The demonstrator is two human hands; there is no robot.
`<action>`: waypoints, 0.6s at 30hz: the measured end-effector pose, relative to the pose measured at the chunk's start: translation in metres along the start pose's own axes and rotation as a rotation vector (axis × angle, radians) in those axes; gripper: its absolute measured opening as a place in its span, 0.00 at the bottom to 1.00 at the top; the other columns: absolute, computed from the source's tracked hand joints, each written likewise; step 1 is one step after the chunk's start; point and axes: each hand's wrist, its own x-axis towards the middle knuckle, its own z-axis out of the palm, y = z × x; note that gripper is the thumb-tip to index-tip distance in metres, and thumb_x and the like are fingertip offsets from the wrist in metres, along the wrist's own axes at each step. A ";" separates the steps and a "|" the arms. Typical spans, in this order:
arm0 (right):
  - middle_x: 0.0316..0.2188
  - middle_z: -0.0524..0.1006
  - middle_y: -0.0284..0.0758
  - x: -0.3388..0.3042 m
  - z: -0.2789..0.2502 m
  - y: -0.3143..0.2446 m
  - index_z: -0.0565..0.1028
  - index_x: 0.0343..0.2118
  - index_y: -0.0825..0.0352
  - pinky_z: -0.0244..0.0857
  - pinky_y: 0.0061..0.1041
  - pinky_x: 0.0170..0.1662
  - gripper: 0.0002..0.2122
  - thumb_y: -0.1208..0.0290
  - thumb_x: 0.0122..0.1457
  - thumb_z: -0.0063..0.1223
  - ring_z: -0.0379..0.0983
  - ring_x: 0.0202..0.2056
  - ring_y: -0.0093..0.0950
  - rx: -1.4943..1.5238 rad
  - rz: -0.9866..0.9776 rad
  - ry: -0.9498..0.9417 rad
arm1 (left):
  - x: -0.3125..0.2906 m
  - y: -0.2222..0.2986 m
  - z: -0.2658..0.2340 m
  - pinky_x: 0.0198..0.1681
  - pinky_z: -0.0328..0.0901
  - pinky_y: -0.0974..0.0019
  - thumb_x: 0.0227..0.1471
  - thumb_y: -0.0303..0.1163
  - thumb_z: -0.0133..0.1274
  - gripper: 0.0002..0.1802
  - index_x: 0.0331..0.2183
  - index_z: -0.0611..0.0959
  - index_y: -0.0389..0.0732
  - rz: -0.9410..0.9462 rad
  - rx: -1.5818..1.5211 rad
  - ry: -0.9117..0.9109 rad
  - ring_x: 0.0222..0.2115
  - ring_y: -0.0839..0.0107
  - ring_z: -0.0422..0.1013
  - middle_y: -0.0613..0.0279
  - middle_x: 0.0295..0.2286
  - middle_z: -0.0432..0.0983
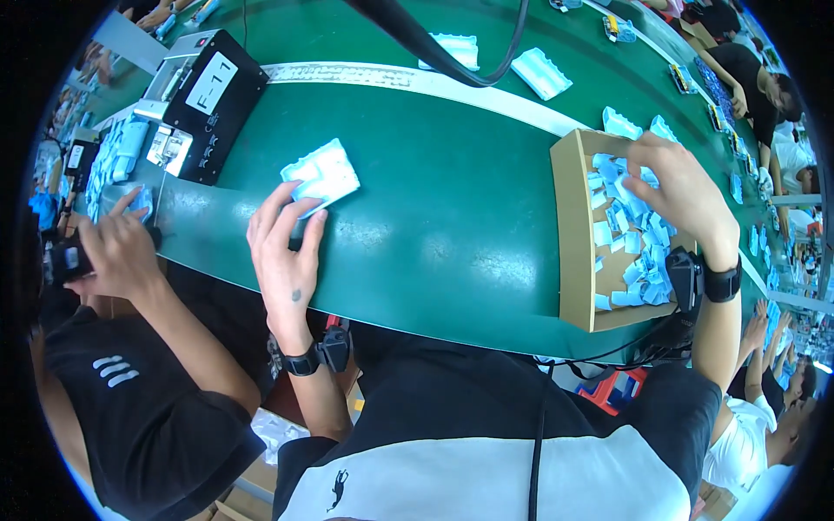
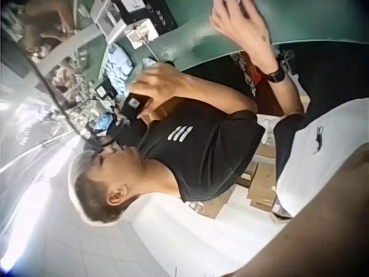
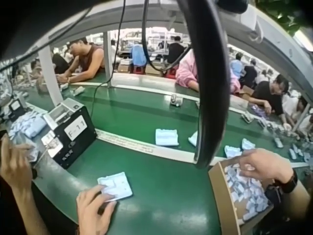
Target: The person picks up a blue plastic housing and a small blue component by hand, presses the component into the housing, and sets the assembled unit on the conveyor belt.
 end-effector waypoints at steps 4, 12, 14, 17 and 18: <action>0.32 0.80 0.40 0.024 -0.026 -0.037 0.74 0.38 0.70 0.73 0.33 0.43 0.07 0.76 0.63 0.63 0.80 0.36 0.37 0.270 0.093 -0.060 | -0.008 0.011 0.008 0.66 0.58 0.45 0.55 0.32 0.68 0.09 0.40 0.90 0.44 0.087 -0.022 -0.044 0.54 0.53 0.73 0.61 0.54 0.80; 0.32 0.80 0.38 0.079 -0.004 -0.092 0.75 0.39 0.69 0.73 0.30 0.39 0.04 0.77 0.67 0.59 0.81 0.33 0.32 0.405 -0.314 0.000 | -0.001 0.022 0.023 0.65 0.59 0.45 0.55 0.31 0.67 0.08 0.40 0.89 0.45 0.242 -0.091 -0.107 0.53 0.55 0.74 0.63 0.54 0.80; 0.32 0.80 0.39 0.095 0.006 -0.111 0.75 0.39 0.69 0.73 0.31 0.38 0.03 0.77 0.67 0.58 0.81 0.34 0.34 0.392 -0.432 0.022 | 0.000 0.022 0.022 0.64 0.59 0.46 0.55 0.31 0.67 0.08 0.40 0.89 0.46 0.263 -0.112 -0.114 0.52 0.56 0.74 0.63 0.54 0.79; 0.34 0.77 0.39 0.115 0.027 -0.144 0.76 0.39 0.68 0.72 0.36 0.36 0.04 0.76 0.65 0.59 0.78 0.35 0.38 0.227 -0.648 0.184 | -0.001 0.020 0.021 0.63 0.60 0.47 0.55 0.32 0.67 0.09 0.40 0.89 0.46 0.272 -0.104 -0.106 0.52 0.57 0.74 0.63 0.54 0.79; 0.34 0.77 0.39 0.120 0.034 -0.150 0.76 0.39 0.68 0.72 0.36 0.36 0.04 0.76 0.65 0.59 0.78 0.35 0.38 0.227 -0.653 0.182 | -0.001 0.020 0.021 0.63 0.60 0.48 0.55 0.32 0.67 0.09 0.40 0.89 0.46 0.283 -0.098 -0.096 0.51 0.57 0.74 0.63 0.54 0.79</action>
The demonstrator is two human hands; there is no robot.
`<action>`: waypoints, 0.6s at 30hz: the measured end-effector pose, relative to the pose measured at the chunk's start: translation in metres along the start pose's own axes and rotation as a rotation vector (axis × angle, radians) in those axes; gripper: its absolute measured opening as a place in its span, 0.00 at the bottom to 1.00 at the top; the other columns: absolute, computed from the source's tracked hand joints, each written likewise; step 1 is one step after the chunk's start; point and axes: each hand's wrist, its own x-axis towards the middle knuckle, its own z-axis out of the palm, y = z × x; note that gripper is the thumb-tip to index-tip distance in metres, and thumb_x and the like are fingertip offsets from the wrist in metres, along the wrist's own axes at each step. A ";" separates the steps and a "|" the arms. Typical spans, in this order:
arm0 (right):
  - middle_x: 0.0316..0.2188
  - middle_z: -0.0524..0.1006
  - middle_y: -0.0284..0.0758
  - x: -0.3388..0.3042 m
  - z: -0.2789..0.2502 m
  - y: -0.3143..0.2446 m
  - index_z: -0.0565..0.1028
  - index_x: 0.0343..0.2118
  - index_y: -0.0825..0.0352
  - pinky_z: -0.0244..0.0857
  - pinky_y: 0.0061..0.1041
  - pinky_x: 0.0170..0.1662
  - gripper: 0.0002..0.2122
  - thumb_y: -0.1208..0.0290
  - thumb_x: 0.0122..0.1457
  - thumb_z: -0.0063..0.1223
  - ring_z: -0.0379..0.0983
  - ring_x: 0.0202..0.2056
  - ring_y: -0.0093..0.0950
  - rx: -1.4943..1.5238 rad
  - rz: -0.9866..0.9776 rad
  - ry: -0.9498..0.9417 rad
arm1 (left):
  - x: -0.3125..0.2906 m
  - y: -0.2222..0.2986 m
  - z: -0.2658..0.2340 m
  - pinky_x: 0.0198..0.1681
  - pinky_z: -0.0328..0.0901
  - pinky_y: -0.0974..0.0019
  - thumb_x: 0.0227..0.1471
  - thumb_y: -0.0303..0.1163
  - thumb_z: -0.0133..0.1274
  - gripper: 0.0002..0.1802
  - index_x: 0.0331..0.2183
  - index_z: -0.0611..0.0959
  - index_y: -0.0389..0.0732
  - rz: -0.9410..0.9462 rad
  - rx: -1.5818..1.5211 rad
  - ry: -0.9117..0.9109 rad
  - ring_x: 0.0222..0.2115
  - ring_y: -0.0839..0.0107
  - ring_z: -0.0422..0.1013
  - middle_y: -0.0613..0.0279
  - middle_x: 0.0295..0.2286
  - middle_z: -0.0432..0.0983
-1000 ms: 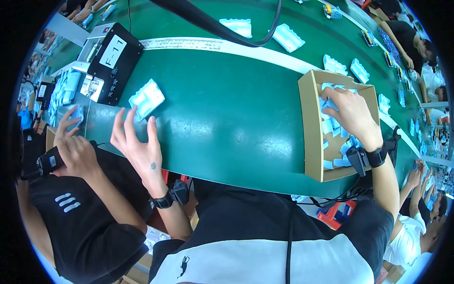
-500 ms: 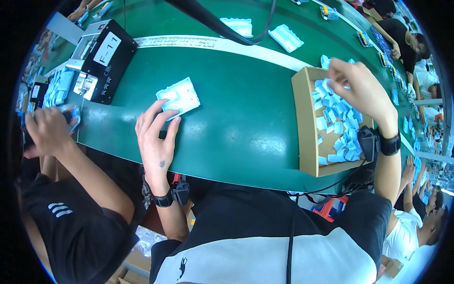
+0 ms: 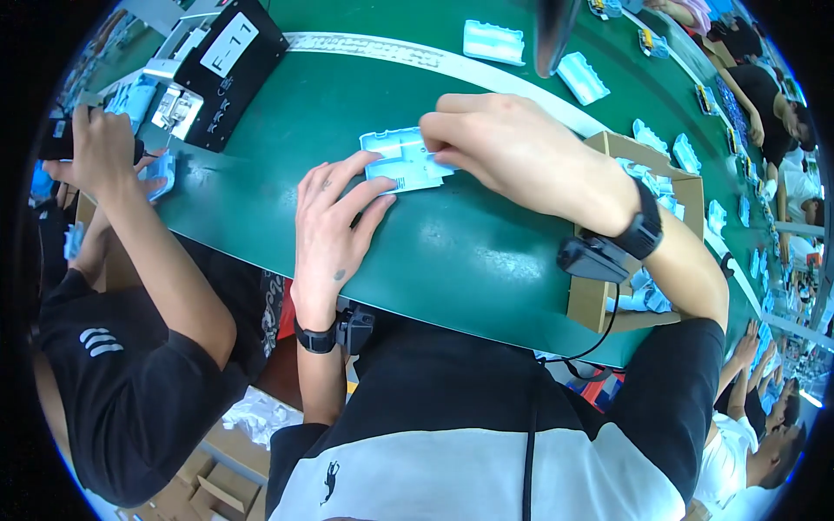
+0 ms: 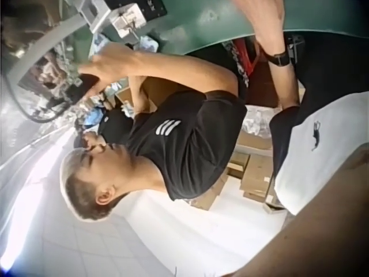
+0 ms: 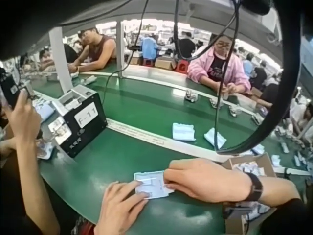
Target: The person picks up a blue plastic housing and a small blue component by hand, presses the component into the housing, and sets the assembled unit on the conveyor belt.
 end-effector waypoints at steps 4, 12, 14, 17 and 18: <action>0.35 0.75 0.39 0.021 0.026 0.004 0.76 0.38 0.68 0.71 0.39 0.37 0.05 0.75 0.64 0.61 0.76 0.37 0.41 0.040 -0.030 -0.009 | -0.001 -0.002 0.001 0.62 0.61 0.49 0.55 0.32 0.67 0.08 0.39 0.89 0.47 0.010 0.014 0.024 0.51 0.58 0.74 0.63 0.53 0.79; 0.33 0.73 0.40 0.028 0.041 0.004 0.74 0.38 0.68 0.72 0.38 0.39 0.07 0.74 0.62 0.61 0.75 0.37 0.41 -0.186 -0.004 -0.052 | 0.001 -0.001 0.002 0.61 0.63 0.50 0.55 0.31 0.67 0.08 0.40 0.89 0.47 -0.003 0.015 0.019 0.51 0.57 0.74 0.64 0.53 0.80; 0.33 0.73 0.40 0.030 0.041 0.010 0.74 0.37 0.69 0.72 0.39 0.39 0.07 0.75 0.62 0.62 0.75 0.37 0.42 -0.168 -0.040 -0.060 | 0.001 0.000 0.003 0.61 0.64 0.50 0.55 0.31 0.67 0.09 0.40 0.90 0.47 -0.008 0.017 0.007 0.51 0.56 0.74 0.64 0.53 0.80; 0.33 0.73 0.41 0.034 0.040 0.014 0.74 0.37 0.69 0.72 0.40 0.39 0.07 0.75 0.61 0.62 0.75 0.37 0.42 -0.155 -0.056 -0.082 | 0.001 -0.004 0.006 0.60 0.63 0.49 0.55 0.30 0.67 0.08 0.39 0.89 0.46 0.009 -0.007 0.030 0.50 0.58 0.74 0.63 0.51 0.80; 0.33 0.73 0.41 0.036 0.039 0.014 0.74 0.37 0.69 0.71 0.40 0.39 0.07 0.75 0.61 0.62 0.75 0.37 0.43 -0.154 -0.057 -0.096 | 0.001 -0.004 0.007 0.60 0.63 0.49 0.55 0.30 0.67 0.08 0.39 0.89 0.46 0.004 -0.011 0.027 0.50 0.58 0.74 0.63 0.51 0.80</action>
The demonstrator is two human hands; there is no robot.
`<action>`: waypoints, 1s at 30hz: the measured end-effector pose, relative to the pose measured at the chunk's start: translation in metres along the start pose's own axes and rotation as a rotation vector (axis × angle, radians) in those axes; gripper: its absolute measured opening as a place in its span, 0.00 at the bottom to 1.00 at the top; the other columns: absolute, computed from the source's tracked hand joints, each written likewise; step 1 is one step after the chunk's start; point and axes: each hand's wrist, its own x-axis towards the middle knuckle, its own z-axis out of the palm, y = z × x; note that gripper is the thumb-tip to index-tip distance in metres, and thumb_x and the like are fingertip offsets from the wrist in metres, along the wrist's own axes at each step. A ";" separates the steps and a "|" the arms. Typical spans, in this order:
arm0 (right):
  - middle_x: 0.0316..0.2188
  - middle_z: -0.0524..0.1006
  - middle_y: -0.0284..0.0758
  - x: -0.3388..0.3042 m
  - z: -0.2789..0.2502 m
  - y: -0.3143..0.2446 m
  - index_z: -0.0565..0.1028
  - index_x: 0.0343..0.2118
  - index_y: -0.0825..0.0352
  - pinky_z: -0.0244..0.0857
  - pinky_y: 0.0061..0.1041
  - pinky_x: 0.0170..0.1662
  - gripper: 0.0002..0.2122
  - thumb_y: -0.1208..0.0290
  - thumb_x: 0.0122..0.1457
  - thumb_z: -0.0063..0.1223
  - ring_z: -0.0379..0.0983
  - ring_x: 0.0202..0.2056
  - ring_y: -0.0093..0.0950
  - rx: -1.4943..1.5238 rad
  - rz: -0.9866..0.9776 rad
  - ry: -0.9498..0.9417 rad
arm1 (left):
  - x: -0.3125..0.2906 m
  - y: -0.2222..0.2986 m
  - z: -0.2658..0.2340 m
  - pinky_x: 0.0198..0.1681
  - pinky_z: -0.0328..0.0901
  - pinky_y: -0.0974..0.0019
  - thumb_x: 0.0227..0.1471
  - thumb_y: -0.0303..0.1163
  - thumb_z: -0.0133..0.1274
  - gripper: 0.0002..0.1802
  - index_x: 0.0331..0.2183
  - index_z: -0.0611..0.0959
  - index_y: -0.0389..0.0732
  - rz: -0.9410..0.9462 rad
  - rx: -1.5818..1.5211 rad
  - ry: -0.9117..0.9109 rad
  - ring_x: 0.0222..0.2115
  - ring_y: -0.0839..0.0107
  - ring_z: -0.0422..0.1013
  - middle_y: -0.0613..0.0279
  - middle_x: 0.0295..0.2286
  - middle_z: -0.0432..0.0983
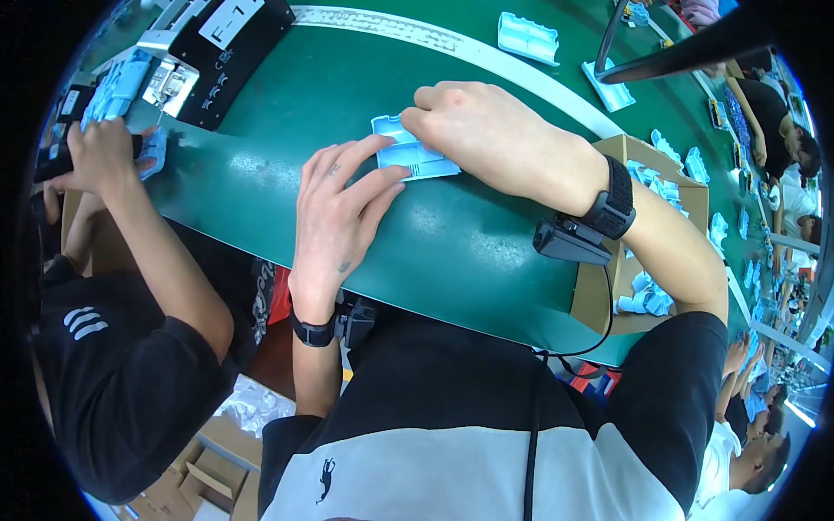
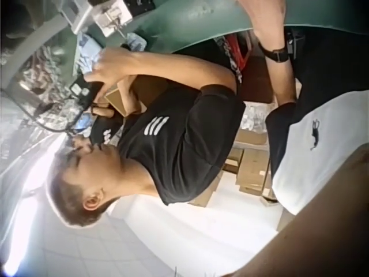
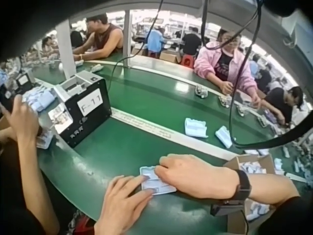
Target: The person picks up a blue plastic housing and a small blue component by hand, presses the component into the housing, and sets the assembled unit on the conveyor belt.
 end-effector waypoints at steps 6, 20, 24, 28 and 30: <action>0.33 0.74 0.42 0.001 0.002 -0.004 0.74 0.36 0.69 0.71 0.42 0.39 0.07 0.75 0.61 0.62 0.76 0.36 0.45 0.030 0.039 -0.030 | 0.001 -0.001 -0.002 0.60 0.64 0.51 0.55 0.29 0.67 0.09 0.40 0.89 0.46 -0.001 0.011 0.007 0.52 0.56 0.74 0.63 0.52 0.80; 0.38 0.76 0.43 0.004 0.006 0.033 0.75 0.40 0.68 0.72 0.44 0.41 0.06 0.77 0.63 0.59 0.77 0.39 0.49 0.040 0.076 0.009 | 0.006 0.003 -0.017 0.56 0.70 0.53 0.56 0.27 0.66 0.17 0.48 0.88 0.47 -0.158 -0.148 0.036 0.52 0.56 0.76 0.58 0.55 0.78; 0.42 0.79 0.45 -0.019 -0.029 0.091 0.77 0.47 0.67 0.73 0.44 0.46 0.10 0.74 0.64 0.60 0.78 0.44 0.50 -0.267 0.231 0.212 | 0.006 0.000 -0.023 0.57 0.71 0.55 0.56 0.25 0.65 0.19 0.51 0.87 0.44 -0.305 -0.222 0.149 0.52 0.55 0.76 0.55 0.55 0.78; 0.43 0.82 0.45 -0.111 -0.066 0.098 0.78 0.50 0.68 0.73 0.37 0.44 0.11 0.72 0.68 0.59 0.80 0.43 0.44 -0.190 0.503 0.199 | -0.008 -0.004 -0.025 0.58 0.70 0.55 0.57 0.24 0.64 0.18 0.50 0.87 0.42 -0.373 -0.195 0.241 0.53 0.54 0.76 0.53 0.54 0.79; 0.42 0.82 0.44 -0.179 -0.089 0.089 0.79 0.49 0.68 0.72 0.33 0.42 0.10 0.73 0.68 0.58 0.80 0.40 0.38 -0.125 0.718 0.056 | -0.011 -0.010 -0.028 0.58 0.70 0.55 0.57 0.24 0.64 0.18 0.50 0.87 0.41 -0.334 -0.087 0.271 0.53 0.54 0.76 0.54 0.53 0.79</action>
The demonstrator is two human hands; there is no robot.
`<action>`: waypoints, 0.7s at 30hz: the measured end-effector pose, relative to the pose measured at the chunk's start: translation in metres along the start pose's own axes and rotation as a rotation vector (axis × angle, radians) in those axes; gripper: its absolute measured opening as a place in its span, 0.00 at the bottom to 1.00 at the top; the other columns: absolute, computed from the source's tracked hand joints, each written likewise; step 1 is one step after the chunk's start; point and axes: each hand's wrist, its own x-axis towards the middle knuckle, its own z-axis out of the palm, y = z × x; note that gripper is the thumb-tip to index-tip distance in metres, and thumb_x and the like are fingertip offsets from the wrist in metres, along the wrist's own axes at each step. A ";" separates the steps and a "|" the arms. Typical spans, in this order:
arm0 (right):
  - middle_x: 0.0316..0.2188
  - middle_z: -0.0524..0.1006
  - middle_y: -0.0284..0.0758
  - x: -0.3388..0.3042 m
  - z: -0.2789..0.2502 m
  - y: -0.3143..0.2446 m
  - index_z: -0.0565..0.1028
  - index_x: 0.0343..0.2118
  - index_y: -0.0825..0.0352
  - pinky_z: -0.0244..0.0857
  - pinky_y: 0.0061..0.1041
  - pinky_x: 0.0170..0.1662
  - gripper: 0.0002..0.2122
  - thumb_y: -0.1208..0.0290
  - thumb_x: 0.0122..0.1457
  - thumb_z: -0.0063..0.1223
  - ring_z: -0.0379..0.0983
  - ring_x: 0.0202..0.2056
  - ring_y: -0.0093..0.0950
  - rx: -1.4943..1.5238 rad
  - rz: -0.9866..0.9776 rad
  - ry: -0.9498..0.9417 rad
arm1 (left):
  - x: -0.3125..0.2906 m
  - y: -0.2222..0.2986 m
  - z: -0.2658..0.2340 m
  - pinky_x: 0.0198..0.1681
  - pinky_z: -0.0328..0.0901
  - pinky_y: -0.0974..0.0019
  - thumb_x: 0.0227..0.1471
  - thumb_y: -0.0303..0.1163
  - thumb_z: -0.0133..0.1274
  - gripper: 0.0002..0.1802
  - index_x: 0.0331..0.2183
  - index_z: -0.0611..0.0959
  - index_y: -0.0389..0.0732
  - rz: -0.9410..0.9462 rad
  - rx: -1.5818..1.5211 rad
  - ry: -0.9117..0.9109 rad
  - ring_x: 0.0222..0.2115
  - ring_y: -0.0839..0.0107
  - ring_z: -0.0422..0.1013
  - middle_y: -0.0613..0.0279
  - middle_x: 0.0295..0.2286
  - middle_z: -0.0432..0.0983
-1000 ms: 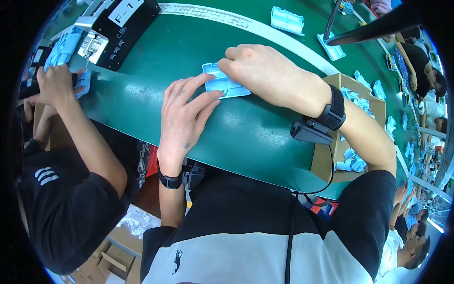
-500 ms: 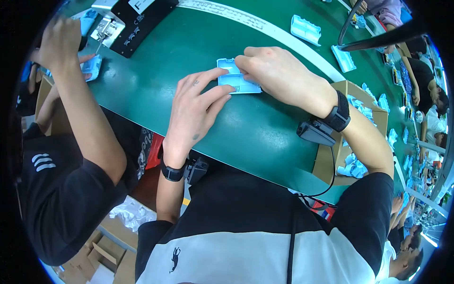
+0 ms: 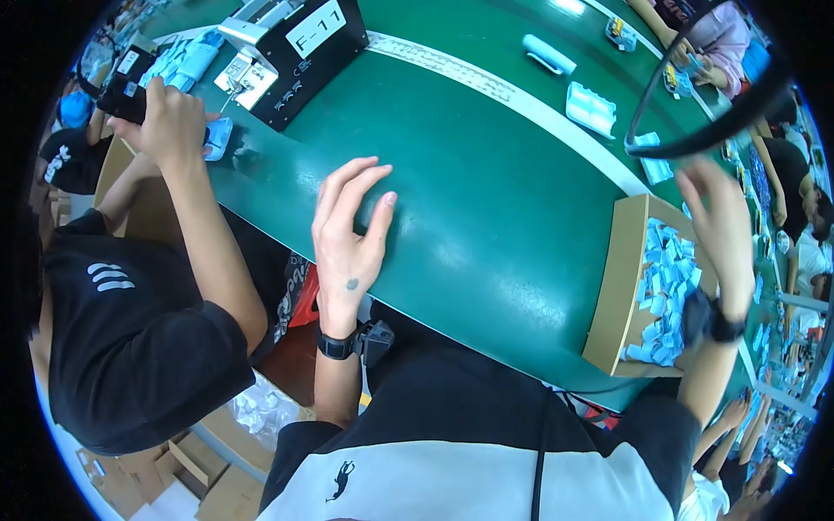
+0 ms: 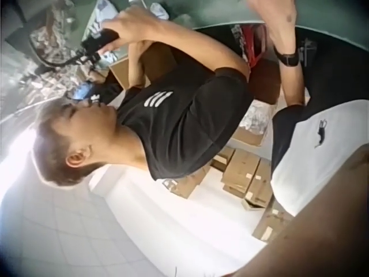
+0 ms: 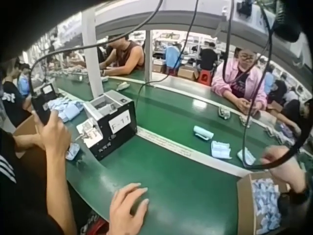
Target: The person picks up a blue plastic housing and a small blue component by hand, presses the component into the housing, and sets the assembled unit on the conveyor belt.
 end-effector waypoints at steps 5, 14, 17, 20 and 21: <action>0.38 0.81 0.40 -0.103 0.009 0.017 0.79 0.48 0.69 0.71 0.31 0.41 0.11 0.77 0.64 0.60 0.77 0.36 0.32 0.195 0.238 -0.272 | 0.005 -0.002 0.001 0.54 0.69 0.53 0.55 0.25 0.66 0.17 0.48 0.87 0.42 0.010 0.016 0.026 0.50 0.54 0.75 0.57 0.50 0.80; 0.41 0.78 0.39 -0.101 0.055 0.022 0.79 0.50 0.66 0.71 0.34 0.42 0.17 0.81 0.57 0.64 0.75 0.36 0.38 0.102 0.167 -0.222 | 0.003 -0.002 0.009 0.51 0.67 0.56 0.54 0.27 0.67 0.13 0.44 0.89 0.43 0.089 0.085 -0.068 0.48 0.56 0.76 0.59 0.47 0.82; 0.38 0.77 0.40 -0.091 0.041 0.010 0.77 0.47 0.67 0.69 0.34 0.41 0.15 0.82 0.56 0.63 0.73 0.34 0.38 0.099 0.123 -0.146 | 0.002 -0.002 0.005 0.53 0.68 0.55 0.55 0.26 0.66 0.12 0.43 0.89 0.42 0.047 0.033 0.042 0.49 0.56 0.76 0.58 0.46 0.82; 0.35 0.74 0.41 -0.076 0.022 -0.003 0.76 0.43 0.68 0.68 0.34 0.40 0.12 0.83 0.57 0.62 0.72 0.34 0.38 0.094 0.094 -0.111 | 0.005 -0.017 -0.016 0.56 0.67 0.55 0.54 0.25 0.66 0.12 0.43 0.89 0.42 0.160 0.196 0.274 0.50 0.56 0.76 0.57 0.46 0.83; 0.33 0.73 0.42 -0.073 0.017 -0.006 0.76 0.42 0.69 0.67 0.35 0.40 0.10 0.84 0.57 0.61 0.72 0.34 0.38 0.088 0.096 -0.114 | 0.010 -0.029 -0.024 0.58 0.67 0.54 0.55 0.25 0.66 0.12 0.43 0.89 0.42 0.152 0.277 0.334 0.51 0.55 0.76 0.56 0.48 0.83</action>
